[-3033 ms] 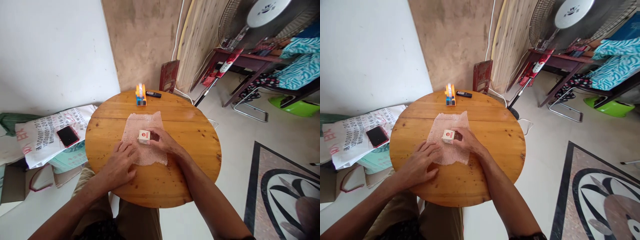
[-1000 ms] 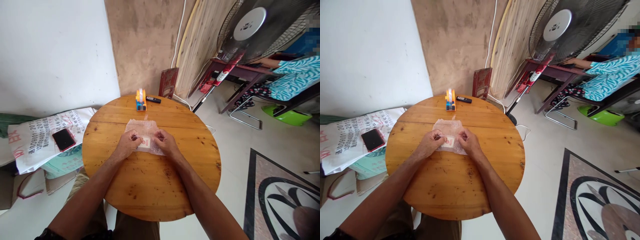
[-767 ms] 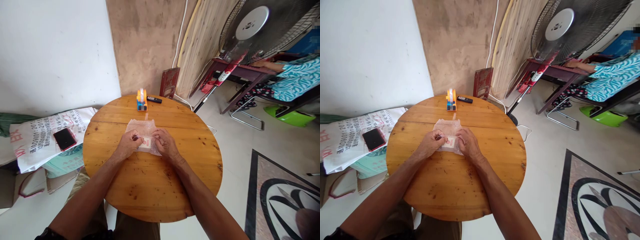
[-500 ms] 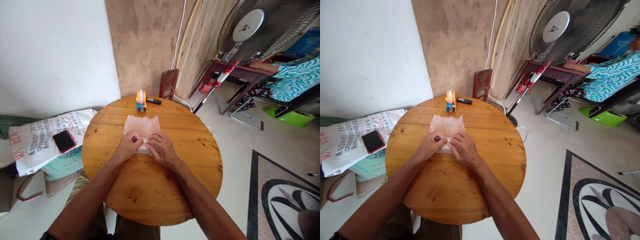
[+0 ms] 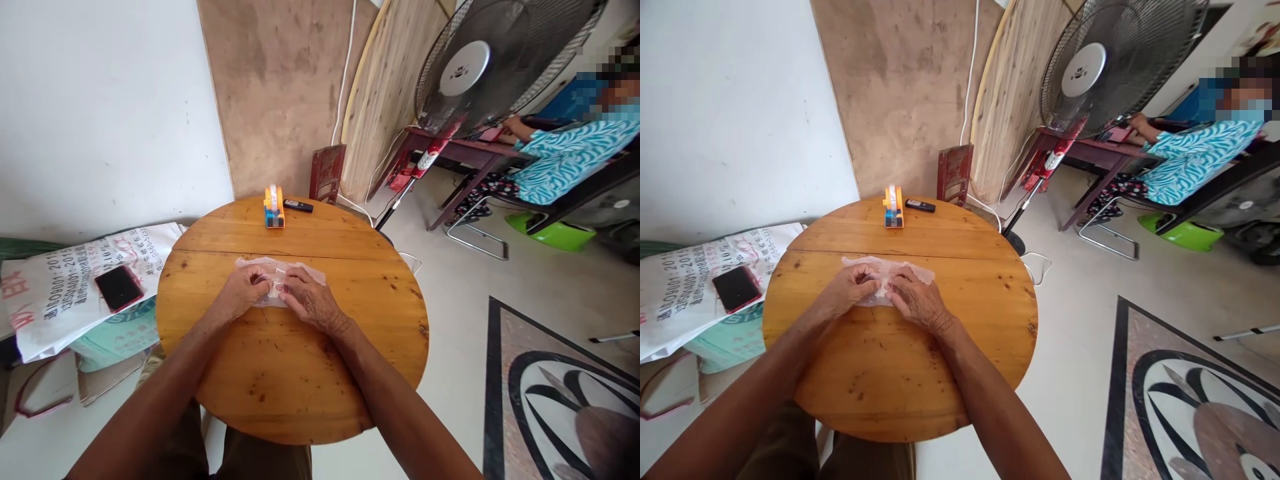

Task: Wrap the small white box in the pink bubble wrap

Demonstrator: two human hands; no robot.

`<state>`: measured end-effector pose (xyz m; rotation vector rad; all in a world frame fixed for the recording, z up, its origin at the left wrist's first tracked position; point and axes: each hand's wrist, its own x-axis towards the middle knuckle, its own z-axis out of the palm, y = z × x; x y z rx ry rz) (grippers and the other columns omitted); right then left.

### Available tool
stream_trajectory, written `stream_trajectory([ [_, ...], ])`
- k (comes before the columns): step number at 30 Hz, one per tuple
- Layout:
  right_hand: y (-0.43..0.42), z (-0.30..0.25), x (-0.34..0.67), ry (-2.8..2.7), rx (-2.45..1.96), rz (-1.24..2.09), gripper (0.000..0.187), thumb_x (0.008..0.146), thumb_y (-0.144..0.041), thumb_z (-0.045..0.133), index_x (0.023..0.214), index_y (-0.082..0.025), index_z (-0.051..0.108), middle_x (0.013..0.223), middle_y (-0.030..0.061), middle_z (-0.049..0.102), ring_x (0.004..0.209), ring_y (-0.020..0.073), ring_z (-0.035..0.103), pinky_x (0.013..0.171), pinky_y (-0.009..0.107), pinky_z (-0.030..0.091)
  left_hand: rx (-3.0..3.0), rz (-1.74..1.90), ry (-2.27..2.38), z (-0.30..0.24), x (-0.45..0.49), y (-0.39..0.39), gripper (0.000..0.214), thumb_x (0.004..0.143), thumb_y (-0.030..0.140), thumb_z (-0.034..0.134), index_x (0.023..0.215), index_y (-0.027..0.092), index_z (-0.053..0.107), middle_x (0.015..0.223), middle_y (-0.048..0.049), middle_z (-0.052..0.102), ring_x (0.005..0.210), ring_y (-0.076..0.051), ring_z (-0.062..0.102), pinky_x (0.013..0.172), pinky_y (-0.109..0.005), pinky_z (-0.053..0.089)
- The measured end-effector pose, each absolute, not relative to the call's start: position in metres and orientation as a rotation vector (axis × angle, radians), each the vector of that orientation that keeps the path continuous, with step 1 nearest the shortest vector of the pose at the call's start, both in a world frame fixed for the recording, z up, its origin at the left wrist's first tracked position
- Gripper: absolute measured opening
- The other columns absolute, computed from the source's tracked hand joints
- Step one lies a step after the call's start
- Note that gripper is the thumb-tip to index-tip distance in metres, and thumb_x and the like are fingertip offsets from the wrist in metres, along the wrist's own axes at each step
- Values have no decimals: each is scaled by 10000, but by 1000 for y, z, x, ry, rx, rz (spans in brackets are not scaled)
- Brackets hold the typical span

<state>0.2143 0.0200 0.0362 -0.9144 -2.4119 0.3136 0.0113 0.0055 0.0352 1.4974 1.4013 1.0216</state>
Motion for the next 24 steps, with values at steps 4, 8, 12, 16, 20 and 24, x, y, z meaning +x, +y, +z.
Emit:
stream_trajectory([
  [4, 25, 35, 216, -2396, -889, 354, 175, 930, -337, 548, 1026, -238, 656, 1180, 72, 623, 1052, 192, 615, 818, 288, 502, 1526, 940, 1451, 43, -4, 3, 299, 647, 454, 605, 739, 172, 566, 648, 36, 529, 599, -124, 465, 560, -238, 356],
  [8, 25, 37, 216, -2411, -921, 376, 190, 935, -353, 544, 1021, -228, 659, 1210, 76, 615, 1056, 199, 614, 807, 297, 503, 1589, 843, 1603, 47, -14, 0, 280, 694, 438, 542, 773, 171, 576, 673, 18, 558, 609, -142, 489, 595, -260, 373],
  [12, 23, 40, 216, -2429, -947, 392, 199, 939, -339, 543, 1057, -225, 656, 1226, 79, 610, 1073, 199, 603, 845, 310, 495, 1739, 743, 1987, 45, -17, -6, 357, 739, 420, 555, 951, 146, 643, 886, -66, 642, 764, -206, 574, 692, -302, 411],
  [16, 23, 40, 216, -2464, -941, 332, 223, 948, -341, 532, 1082, -212, 655, 1218, 94, 598, 1068, 207, 579, 845, 313, 486, 1667, 635, 2129, 47, -20, -12, 628, 760, 495, 600, 1253, 108, 558, 947, -94, 673, 849, -255, 624, 714, -317, 416],
  [20, 23, 40, 216, -2557, -949, 228, 274, 979, -353, 484, 1134, -215, 662, 1179, 106, 589, 1057, 227, 535, 831, 332, 473, 1589, 575, 2107, 48, -22, -11, 708, 757, 539, 614, 1293, 86, 527, 879, -82, 685, 841, -267, 634, 690, -311, 407],
  [24, 21, 45, 214, -2644, -934, 139, 334, 1005, -346, 430, 1263, -239, 612, 1113, 107, 588, 1020, 228, 503, 793, 328, 453, 1590, 649, 1991, 42, -23, -7, 501, 731, 505, 620, 1040, 111, 626, 823, -57, 665, 750, -225, 611, 624, -279, 385],
])
